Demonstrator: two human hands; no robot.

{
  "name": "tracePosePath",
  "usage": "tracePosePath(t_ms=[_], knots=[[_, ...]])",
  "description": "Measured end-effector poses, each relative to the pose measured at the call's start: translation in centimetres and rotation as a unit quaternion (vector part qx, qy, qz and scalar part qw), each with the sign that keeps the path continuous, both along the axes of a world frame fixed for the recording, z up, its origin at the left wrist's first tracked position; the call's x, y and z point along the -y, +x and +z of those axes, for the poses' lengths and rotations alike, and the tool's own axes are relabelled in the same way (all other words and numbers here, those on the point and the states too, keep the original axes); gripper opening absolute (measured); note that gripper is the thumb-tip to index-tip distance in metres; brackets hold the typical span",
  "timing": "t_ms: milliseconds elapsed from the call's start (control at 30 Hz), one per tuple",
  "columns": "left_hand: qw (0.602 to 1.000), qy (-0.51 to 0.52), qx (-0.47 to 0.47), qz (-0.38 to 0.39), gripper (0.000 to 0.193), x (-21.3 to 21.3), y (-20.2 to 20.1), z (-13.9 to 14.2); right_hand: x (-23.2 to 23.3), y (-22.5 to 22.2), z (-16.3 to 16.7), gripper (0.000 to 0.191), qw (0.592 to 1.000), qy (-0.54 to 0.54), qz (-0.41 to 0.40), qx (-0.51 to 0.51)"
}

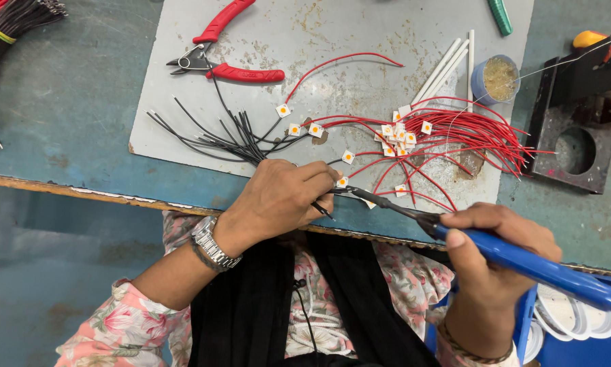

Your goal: The person uses a soldering iron to attach black and red wires to small square LED modules on a workbench. They repeatedly heat the wire ends and apply solder to secure connections, then place the finished units on the table.

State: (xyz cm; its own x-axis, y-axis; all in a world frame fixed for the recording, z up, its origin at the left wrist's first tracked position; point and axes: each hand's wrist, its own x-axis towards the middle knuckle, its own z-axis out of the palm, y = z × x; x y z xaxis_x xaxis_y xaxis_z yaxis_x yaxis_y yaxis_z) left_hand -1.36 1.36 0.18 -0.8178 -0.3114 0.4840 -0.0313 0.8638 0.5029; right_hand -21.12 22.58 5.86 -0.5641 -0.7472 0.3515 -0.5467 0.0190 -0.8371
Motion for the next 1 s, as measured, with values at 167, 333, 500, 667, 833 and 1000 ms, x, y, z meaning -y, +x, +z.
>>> tracePosePath(t_ms=[167,333,500,667,833,1000], knots=[[1.0,0.002,-0.002,0.004,0.014,0.0,-0.2,-0.1,2.1,0.4,1.6,0.018,0.997,0.035,0.035,-0.059],[1.0,0.003,0.002,0.0,0.014,0.0,-0.3,-0.3,2.4,0.3,1.9,0.021,0.994,0.058,0.042,-0.087],[1.0,0.004,0.0,-0.005,0.015,0.0,-0.3,-0.4,2.8,-0.1,2.1,0.022,0.991,0.055,0.062,-0.108],[1.0,0.006,0.004,-0.007,0.016,0.0,-0.3,-0.3,3.4,-0.3,2.4,0.022,0.988,0.047,0.097,-0.107],[1.0,0.005,0.003,-0.006,0.017,0.0,-0.4,-0.3,3.3,-0.3,2.7,0.02,0.987,0.048,0.098,-0.121],[1.0,0.009,0.01,-0.004,0.016,0.0,-0.4,-0.3,2.8,-0.4,2.7,0.019,0.991,0.05,0.078,-0.096]])
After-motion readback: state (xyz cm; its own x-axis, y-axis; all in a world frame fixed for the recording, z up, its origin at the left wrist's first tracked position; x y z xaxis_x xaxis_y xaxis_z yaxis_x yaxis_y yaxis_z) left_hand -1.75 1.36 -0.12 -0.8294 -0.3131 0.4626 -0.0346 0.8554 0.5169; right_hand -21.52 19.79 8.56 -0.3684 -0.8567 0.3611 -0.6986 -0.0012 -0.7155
